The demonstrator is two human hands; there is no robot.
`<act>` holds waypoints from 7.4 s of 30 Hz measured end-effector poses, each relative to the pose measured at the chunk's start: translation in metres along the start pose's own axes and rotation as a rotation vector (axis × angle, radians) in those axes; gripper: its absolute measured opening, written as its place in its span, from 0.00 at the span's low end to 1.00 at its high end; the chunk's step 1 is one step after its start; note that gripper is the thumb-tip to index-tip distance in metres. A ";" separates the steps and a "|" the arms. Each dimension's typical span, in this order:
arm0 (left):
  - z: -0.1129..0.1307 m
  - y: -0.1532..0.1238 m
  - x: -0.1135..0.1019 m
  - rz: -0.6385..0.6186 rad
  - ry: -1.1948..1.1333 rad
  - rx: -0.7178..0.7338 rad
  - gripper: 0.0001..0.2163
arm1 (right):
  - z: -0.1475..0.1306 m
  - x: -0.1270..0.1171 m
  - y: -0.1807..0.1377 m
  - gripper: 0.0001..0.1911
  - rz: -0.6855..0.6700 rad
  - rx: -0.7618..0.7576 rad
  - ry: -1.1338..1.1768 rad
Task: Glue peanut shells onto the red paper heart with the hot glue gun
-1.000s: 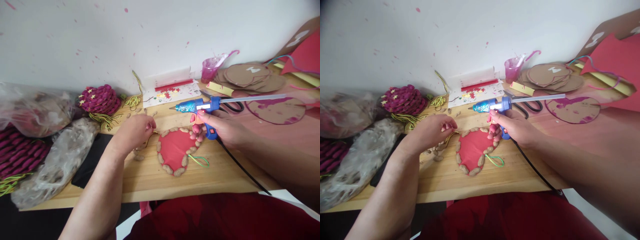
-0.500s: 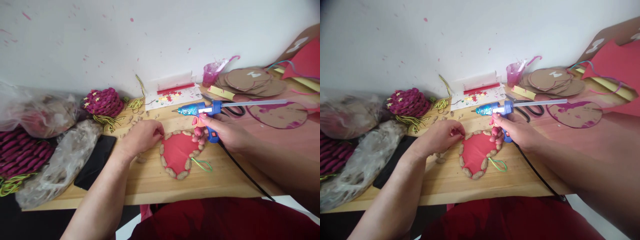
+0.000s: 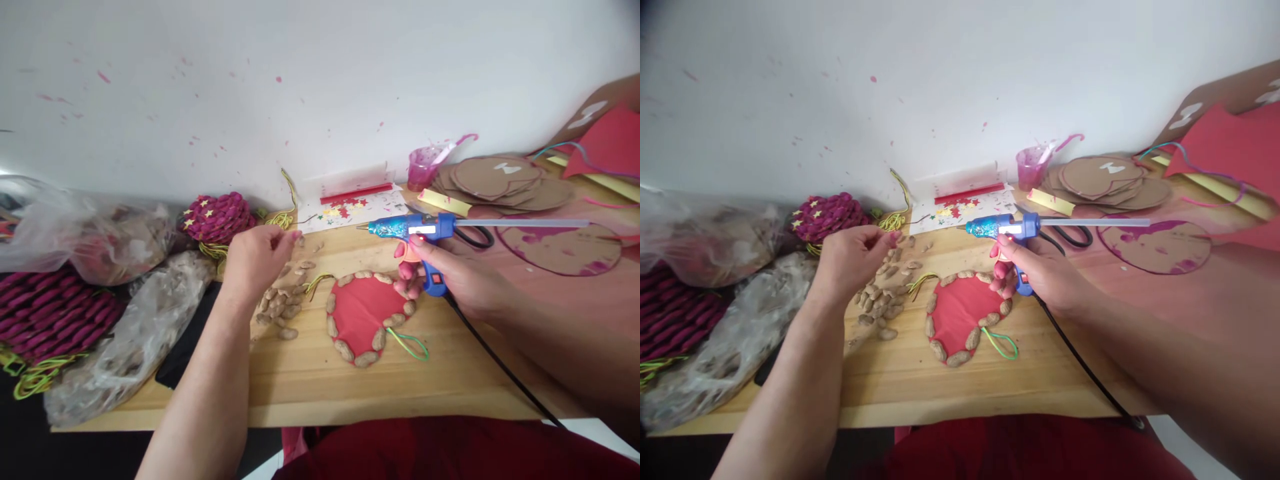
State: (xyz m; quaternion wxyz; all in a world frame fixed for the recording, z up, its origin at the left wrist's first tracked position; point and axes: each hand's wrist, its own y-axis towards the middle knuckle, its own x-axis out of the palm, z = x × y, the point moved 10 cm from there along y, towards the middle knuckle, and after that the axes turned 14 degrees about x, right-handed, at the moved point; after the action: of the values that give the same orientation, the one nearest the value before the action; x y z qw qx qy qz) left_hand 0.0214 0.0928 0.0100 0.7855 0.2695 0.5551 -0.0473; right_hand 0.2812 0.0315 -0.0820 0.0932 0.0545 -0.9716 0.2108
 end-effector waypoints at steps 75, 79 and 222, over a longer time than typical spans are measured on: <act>-0.032 -0.007 0.027 -0.440 -0.126 -0.013 0.08 | -0.010 -0.007 -0.005 0.14 0.083 -0.028 -0.102; -0.026 -0.007 0.031 -0.449 -0.158 -0.006 0.08 | -0.012 -0.006 -0.004 0.16 0.079 -0.058 -0.115; 0.072 -0.016 0.057 -0.311 -0.187 0.165 0.07 | -0.012 0.005 -0.005 0.21 -0.004 -0.039 -0.056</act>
State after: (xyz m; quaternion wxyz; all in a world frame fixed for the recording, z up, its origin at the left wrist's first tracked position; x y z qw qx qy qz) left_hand 0.0978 0.0576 -0.0299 0.7920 0.2386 0.5090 -0.2384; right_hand 0.2790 0.0314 -0.0684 0.0673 0.0605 -0.9776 0.1900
